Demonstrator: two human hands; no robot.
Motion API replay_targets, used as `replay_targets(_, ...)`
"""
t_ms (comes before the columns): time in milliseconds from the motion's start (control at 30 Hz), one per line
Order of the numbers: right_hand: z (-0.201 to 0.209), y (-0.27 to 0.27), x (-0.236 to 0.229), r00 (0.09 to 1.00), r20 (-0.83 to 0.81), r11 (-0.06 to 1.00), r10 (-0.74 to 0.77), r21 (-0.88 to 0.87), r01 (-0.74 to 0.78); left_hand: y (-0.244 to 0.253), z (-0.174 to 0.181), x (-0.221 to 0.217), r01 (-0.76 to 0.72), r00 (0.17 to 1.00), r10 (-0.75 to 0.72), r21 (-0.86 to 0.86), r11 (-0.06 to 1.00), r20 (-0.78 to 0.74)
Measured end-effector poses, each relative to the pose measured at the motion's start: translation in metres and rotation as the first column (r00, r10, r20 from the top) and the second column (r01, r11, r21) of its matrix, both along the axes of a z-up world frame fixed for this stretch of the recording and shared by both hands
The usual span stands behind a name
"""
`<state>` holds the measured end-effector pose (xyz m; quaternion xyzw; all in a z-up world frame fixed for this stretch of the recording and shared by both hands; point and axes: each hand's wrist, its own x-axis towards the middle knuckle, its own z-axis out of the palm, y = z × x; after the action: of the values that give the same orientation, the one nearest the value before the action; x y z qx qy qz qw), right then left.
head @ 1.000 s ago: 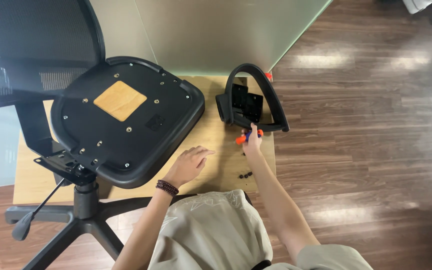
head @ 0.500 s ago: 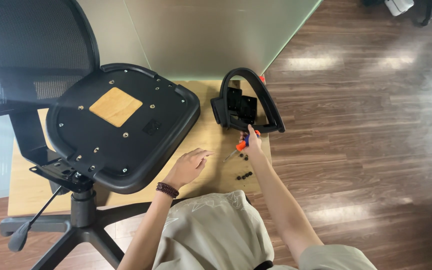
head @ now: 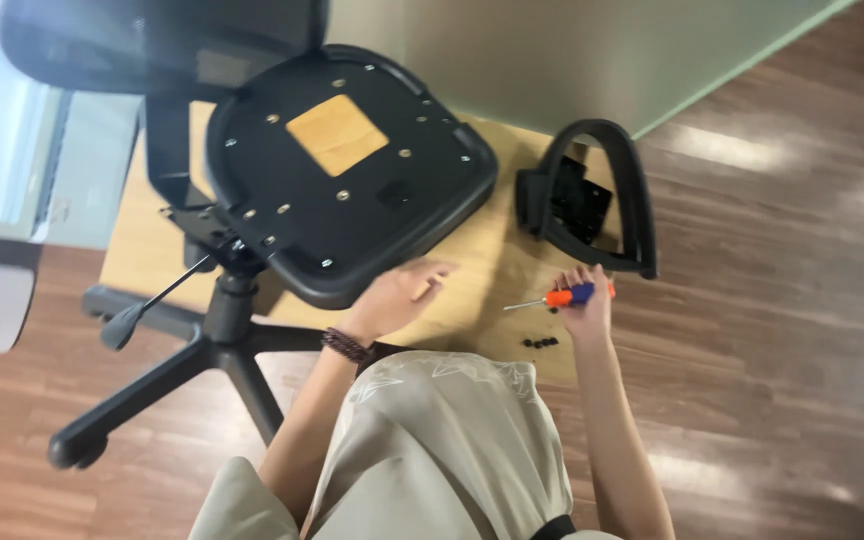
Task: Unscrewing a metal bracket from the underside of an office chair seat using a manual screwdriver.
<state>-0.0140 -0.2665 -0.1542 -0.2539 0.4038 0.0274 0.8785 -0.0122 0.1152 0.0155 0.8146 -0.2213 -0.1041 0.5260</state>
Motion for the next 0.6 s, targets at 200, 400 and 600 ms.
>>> replay_targets(200,0.057,0.038,-0.012,0.928,0.117,0.859,0.354,-0.434,-0.273,0.085,0.041,-0.025,-0.576,0.813,0.564,0.335,0.746,0.143)
replay_targets(400,0.090,0.083,0.003,0.705,0.028,0.415,0.708,-0.825,-0.384,0.167,-0.107,-0.074,-0.262,0.965,0.018,0.961,0.090,0.261)
replay_targets(600,0.114,0.121,0.009,0.699,-0.030,0.379,0.714,-0.823,-0.423,0.110,-0.091,-0.053,-0.974,0.191,-0.005,-0.189,-0.123,-0.982)
